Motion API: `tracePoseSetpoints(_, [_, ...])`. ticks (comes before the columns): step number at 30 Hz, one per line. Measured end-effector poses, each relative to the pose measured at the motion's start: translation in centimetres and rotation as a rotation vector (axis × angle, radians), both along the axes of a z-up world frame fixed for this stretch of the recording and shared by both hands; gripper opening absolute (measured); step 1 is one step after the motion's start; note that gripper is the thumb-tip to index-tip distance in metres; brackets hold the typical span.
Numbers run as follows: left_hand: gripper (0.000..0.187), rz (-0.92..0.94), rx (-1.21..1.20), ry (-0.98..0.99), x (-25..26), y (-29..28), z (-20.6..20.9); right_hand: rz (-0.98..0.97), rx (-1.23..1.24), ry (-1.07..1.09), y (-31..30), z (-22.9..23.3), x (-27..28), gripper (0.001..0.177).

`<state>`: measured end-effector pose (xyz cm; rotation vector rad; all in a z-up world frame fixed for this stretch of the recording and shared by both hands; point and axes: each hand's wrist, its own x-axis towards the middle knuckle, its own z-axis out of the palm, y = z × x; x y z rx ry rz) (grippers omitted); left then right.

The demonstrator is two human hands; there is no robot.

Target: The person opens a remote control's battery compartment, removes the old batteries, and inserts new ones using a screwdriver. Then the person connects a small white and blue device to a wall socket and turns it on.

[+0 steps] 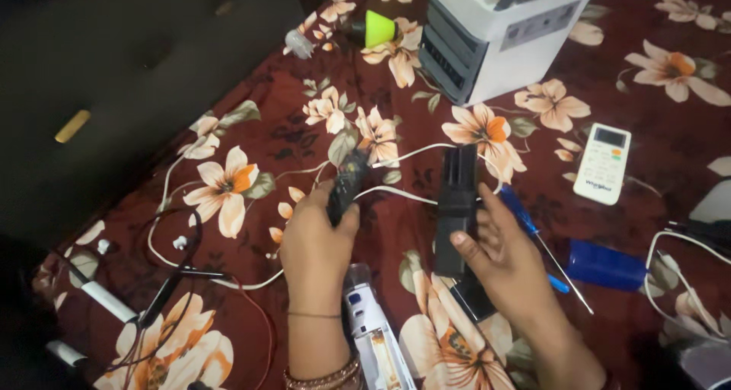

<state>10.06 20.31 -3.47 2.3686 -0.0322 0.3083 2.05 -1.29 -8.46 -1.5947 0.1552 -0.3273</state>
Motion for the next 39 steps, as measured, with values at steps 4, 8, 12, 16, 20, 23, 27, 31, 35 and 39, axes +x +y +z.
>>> tracePoseSetpoints(4, [0.036,-0.357,-0.951,0.042,-0.6,-2.4,1.6,-0.209,-0.150,-0.141,0.0,2.4,-1.0,0.058])
tracePoseSetpoints(8, [0.034,-0.406,-1.576,0.448,-2.4,-5.5,3.1,-0.121,0.086,-0.003,-0.2,4.5,-2.6,0.052])
tracePoseSetpoints(12, [0.037,-0.460,-1.605,0.469,-3.3,-7.3,3.8,0.103,0.438,0.365,0.9,4.4,-2.8,0.057])
tracePoseSetpoints(16, [0.034,-0.469,-1.548,0.461,-3.7,-7.5,3.8,0.324,0.542,0.203,0.8,4.6,-3.2,0.057])
tracePoseSetpoints(20, [0.034,-0.445,-1.475,0.474,-4.2,-7.8,3.7,0.216,0.462,0.276,0.7,4.8,-3.2,0.049])
tracePoseSetpoints(23, [0.039,-0.562,-1.272,0.371,-4.6,-8.0,3.6,0.174,0.475,0.242,0.8,4.2,-3.2,0.046])
tracePoseSetpoints(27, [0.050,-0.593,-1.256,0.514,-4.8,-8.0,3.4,0.196,0.583,0.137,0.5,3.6,-3.1,0.051])
tracePoseSetpoints(31, [0.044,-0.543,-1.382,0.438,-4.0,-7.9,2.9,0.005,0.047,0.350,-2.3,5.1,-2.8,0.057])
tracePoseSetpoints(35, [0.036,-0.426,-1.446,0.366,-3.3,-7.4,2.4,-0.289,-0.728,0.557,-5.2,7.3,-4.7,0.034])
tracePoseSetpoints(39, [0.034,-0.375,-1.480,0.443,-3.3,-7.5,2.2,-0.358,-0.820,0.485,-5.4,6.6,-4.5,0.025])
